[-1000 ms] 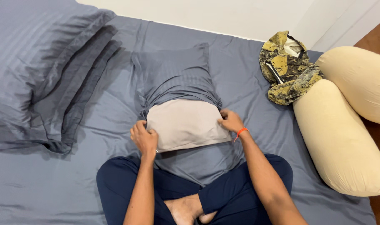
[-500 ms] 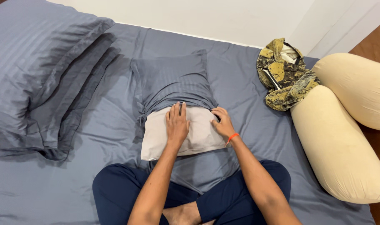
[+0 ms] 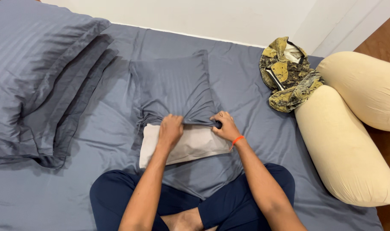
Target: The person sits on a bed and inserts a pillow into a gray pillowcase. They align the corners, pull the fabric over the pillow, and smooth the surface before zipping the closure.
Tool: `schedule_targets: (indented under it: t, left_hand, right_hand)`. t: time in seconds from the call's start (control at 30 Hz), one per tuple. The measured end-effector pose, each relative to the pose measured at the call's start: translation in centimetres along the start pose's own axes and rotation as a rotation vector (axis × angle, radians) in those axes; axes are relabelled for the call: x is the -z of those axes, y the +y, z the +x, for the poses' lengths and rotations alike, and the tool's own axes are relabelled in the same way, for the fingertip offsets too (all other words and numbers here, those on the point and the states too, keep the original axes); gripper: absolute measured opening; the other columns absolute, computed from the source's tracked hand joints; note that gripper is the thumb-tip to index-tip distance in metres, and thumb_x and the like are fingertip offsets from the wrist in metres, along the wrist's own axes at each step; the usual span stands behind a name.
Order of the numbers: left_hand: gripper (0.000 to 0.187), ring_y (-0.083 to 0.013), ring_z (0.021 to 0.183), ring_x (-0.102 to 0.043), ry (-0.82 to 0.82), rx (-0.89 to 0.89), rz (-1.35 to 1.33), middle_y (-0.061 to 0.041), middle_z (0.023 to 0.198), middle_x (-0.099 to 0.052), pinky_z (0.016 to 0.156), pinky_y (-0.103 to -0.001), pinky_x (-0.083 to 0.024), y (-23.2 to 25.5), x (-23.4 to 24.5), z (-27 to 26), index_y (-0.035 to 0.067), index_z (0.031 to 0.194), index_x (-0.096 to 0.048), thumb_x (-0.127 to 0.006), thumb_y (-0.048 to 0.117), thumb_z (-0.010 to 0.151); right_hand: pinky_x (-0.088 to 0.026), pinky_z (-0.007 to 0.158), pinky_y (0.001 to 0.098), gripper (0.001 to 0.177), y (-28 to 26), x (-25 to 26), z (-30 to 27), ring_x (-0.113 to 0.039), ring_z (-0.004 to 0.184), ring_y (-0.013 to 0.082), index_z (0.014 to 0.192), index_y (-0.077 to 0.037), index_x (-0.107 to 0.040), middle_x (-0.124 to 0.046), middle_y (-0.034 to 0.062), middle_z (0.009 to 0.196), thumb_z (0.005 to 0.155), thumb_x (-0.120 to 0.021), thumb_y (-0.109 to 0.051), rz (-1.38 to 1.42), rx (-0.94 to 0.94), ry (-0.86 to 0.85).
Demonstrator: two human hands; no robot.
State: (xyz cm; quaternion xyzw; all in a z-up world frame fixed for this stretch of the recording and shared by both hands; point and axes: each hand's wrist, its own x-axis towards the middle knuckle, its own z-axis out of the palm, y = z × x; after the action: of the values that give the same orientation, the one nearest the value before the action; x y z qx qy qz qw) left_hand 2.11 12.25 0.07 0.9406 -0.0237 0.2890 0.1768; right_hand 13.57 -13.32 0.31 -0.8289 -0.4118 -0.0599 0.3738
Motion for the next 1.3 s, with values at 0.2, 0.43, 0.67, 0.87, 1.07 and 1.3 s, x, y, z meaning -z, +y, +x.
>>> schedule_targets:
  t: [0.2,0.43,0.67,0.87,1.07,1.3]
  left_hand:
    - [0.015,-0.0359,0.083,-0.062,-0.096,-0.098,-0.064,-0.014,0.081,-0.066,0.074,-0.049,-0.047,0.1,2.2,-2.8,0.006,0.086,-0.068,-0.072,0.02,0.083]
    - [0.024,-0.0394,0.092,-0.063,0.022,0.186,0.138,-0.014,0.09,-0.068,0.084,-0.053,-0.049,-3.1,5.9,-3.8,0.007,0.09,-0.074,-0.067,0.03,0.095]
    - [0.044,-0.0395,0.098,-0.067,-0.396,0.464,-0.157,-0.02,0.099,-0.073,0.087,-0.049,-0.052,-4.1,8.6,-5.6,0.009,0.109,-0.076,-0.072,0.047,0.087]
    - [0.028,-0.0382,0.092,-0.068,0.069,0.157,-0.07,-0.014,0.091,-0.076,0.081,-0.046,-0.053,-8.0,7.3,-10.6,0.005,0.089,-0.076,-0.064,0.014,0.065]
    - [0.011,-0.0127,0.059,-0.054,-0.208,0.583,-0.567,-0.002,0.062,-0.057,0.057,-0.034,-0.044,-13.3,2.0,-13.0,0.001,0.081,-0.069,-0.06,0.006,0.079]
    - [0.014,-0.0093,0.065,-0.055,-0.344,0.562,-0.885,0.007,0.069,-0.062,0.06,-0.03,-0.045,-14.3,0.3,-13.1,0.006,0.09,-0.07,-0.065,0.005,0.077]
  right_hand:
    - [-0.046,0.087,0.0405,0.024,0.7,-1.6,-0.1,-0.063,0.098,0.0284,0.098,-0.008,-0.075,-0.074,0.0048,0.096,0.077,-0.067,-0.002,0.013,0.089,0.07]
    - [-0.052,0.075,0.0409,0.014,2.4,-1.5,-0.2,-0.066,0.082,0.0322,0.099,-0.003,-0.075,-0.071,0.0137,0.089,0.088,-0.068,-0.009,0.156,-0.198,-0.198]
    - [-0.049,0.084,0.0425,0.012,0.8,-1.4,-1.2,-0.067,0.093,0.0317,0.098,-0.004,-0.073,-0.074,0.0096,0.093,0.091,-0.065,-0.01,0.023,-0.026,-0.12]
    - [-0.051,0.08,0.0414,0.018,2.7,-1.7,-1.1,-0.066,0.088,0.0337,0.106,-0.008,-0.076,-0.072,0.0132,0.093,0.091,-0.067,-0.012,-0.034,-0.248,-0.164]
    - [-0.053,0.072,0.0368,0.017,4.5,-1.9,-1.3,-0.066,0.079,0.0319,0.106,-0.007,-0.076,-0.073,0.0149,0.081,0.094,-0.064,-0.01,0.182,-0.389,-0.315]
    - [-0.039,0.09,0.0451,0.045,1.8,-1.5,-2.4,-0.059,0.092,0.0332,0.11,-0.009,-0.068,-0.065,0.014,0.088,0.068,-0.082,-0.014,-0.08,-0.095,-0.16]
